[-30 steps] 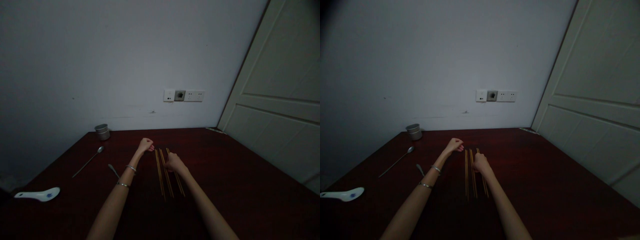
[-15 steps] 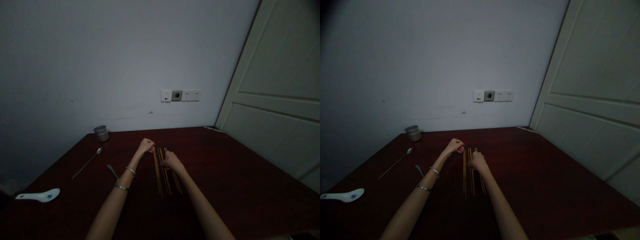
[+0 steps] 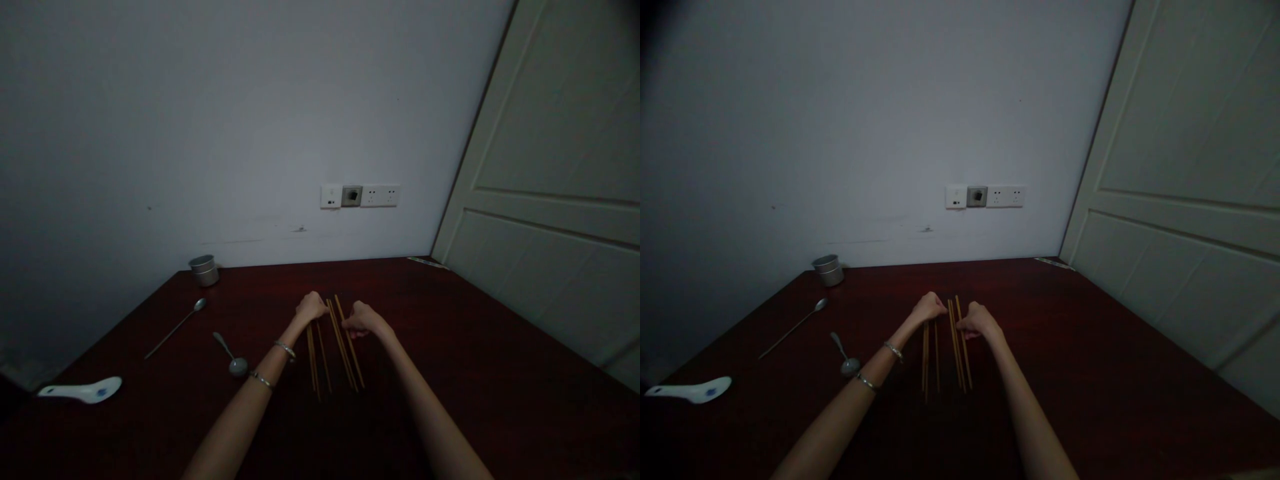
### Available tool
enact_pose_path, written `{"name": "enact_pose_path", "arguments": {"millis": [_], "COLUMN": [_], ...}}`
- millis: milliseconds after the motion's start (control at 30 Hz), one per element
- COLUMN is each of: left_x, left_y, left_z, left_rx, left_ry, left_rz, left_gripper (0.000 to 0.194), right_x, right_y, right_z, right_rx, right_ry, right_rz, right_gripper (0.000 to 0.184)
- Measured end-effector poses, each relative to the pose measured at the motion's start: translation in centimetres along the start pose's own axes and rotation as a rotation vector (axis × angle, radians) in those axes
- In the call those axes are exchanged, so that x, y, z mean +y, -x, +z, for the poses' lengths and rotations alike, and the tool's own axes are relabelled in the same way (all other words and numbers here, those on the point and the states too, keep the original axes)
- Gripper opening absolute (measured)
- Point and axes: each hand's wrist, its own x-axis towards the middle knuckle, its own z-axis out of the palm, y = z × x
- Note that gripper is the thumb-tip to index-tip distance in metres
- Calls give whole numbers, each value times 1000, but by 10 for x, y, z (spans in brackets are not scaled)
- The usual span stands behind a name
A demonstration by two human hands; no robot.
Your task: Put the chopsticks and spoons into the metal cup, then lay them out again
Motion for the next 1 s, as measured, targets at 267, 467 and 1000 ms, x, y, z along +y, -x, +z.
{"name": "enact_pose_path", "arguments": {"millis": [267,467,1000], "left_x": [7,10,24], "left_y": [-4,-5,5], "left_z": [15,22,23], "left_rx": [20,-14,-109], "left_ry": [-238,-264,-499], "left_rz": [-16,2,64], "left_gripper": [18,22,39], "right_x": [8,12,21], "right_y": [-9,-11,-12], "right_z": [7,5,3], "right_rx": [-35,-33,-25], "right_ry": [-9,-43,-71], "right_rz": [-35,-25,-3], "right_gripper": [7,8,12]}}
